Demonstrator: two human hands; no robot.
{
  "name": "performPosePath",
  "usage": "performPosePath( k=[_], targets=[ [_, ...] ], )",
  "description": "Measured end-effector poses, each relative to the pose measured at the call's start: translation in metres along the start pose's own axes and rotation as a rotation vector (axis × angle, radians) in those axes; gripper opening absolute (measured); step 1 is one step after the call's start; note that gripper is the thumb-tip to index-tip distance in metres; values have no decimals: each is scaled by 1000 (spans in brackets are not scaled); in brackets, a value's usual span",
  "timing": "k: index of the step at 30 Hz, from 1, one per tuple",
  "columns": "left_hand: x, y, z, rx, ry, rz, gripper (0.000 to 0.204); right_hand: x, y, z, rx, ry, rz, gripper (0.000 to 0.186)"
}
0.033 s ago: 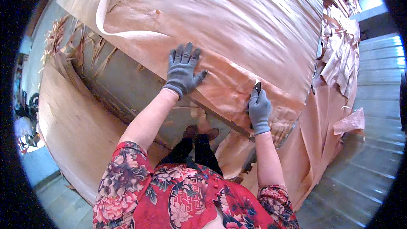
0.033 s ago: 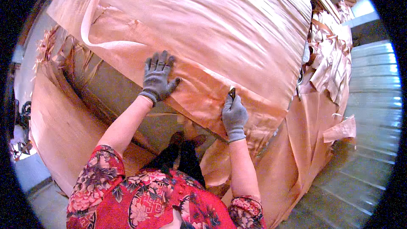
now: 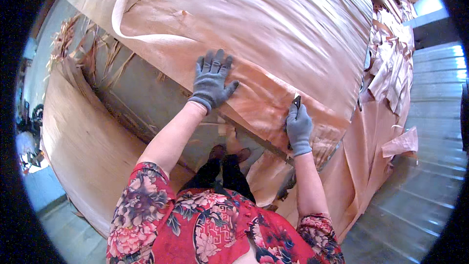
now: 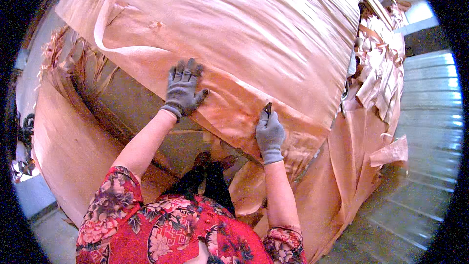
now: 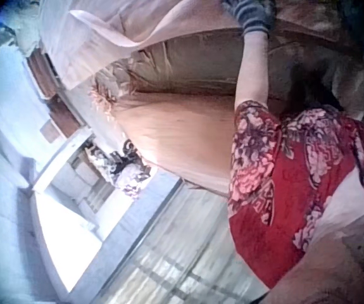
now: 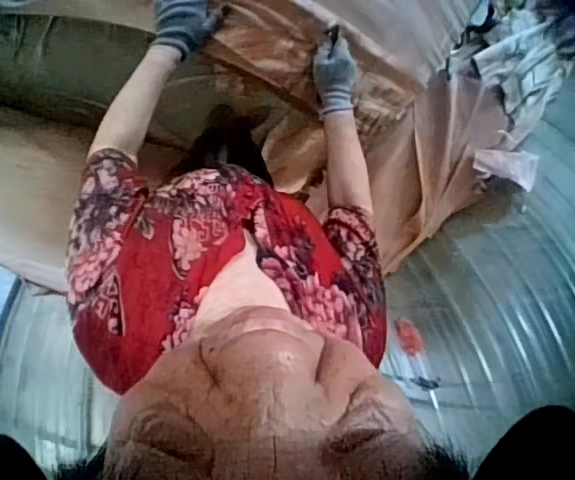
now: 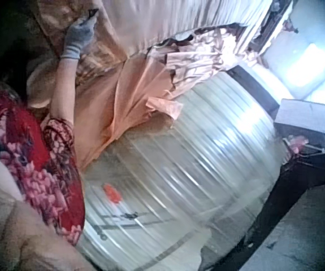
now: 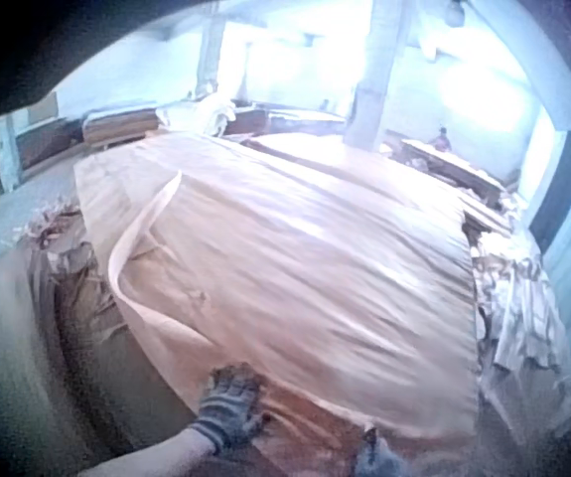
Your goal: The person cuts large sheets of light brown material using a utility knife and a straightedge. They lift and position the sheets, align the straightedge, and slice along the edge to separate strips. The cut pieces are set aside on the floor.
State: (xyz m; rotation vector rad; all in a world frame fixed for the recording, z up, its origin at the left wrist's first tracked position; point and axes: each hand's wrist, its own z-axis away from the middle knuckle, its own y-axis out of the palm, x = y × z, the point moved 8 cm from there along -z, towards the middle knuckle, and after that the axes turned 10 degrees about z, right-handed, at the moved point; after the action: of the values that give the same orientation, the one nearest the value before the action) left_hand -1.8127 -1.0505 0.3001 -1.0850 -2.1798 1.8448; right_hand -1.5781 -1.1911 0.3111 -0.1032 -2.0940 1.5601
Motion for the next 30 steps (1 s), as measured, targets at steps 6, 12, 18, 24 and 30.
performPosePath(
  k=[6,12,18,24,30],
  targets=[
    [7,8,1,-18,-24,10,58,111,24,-4,331,-261,26,19],
    [16,8,5,-137,-60,94,58,168,66,-30,447,-410,262,19],
    [20,7,5,-182,-87,166,58,174,89,-44,500,-361,390,20],
    [20,13,6,-163,-115,166,62,163,85,-22,542,-307,521,17],
    [22,13,4,-155,-119,158,64,123,64,23,619,-253,495,17]
  ],
)
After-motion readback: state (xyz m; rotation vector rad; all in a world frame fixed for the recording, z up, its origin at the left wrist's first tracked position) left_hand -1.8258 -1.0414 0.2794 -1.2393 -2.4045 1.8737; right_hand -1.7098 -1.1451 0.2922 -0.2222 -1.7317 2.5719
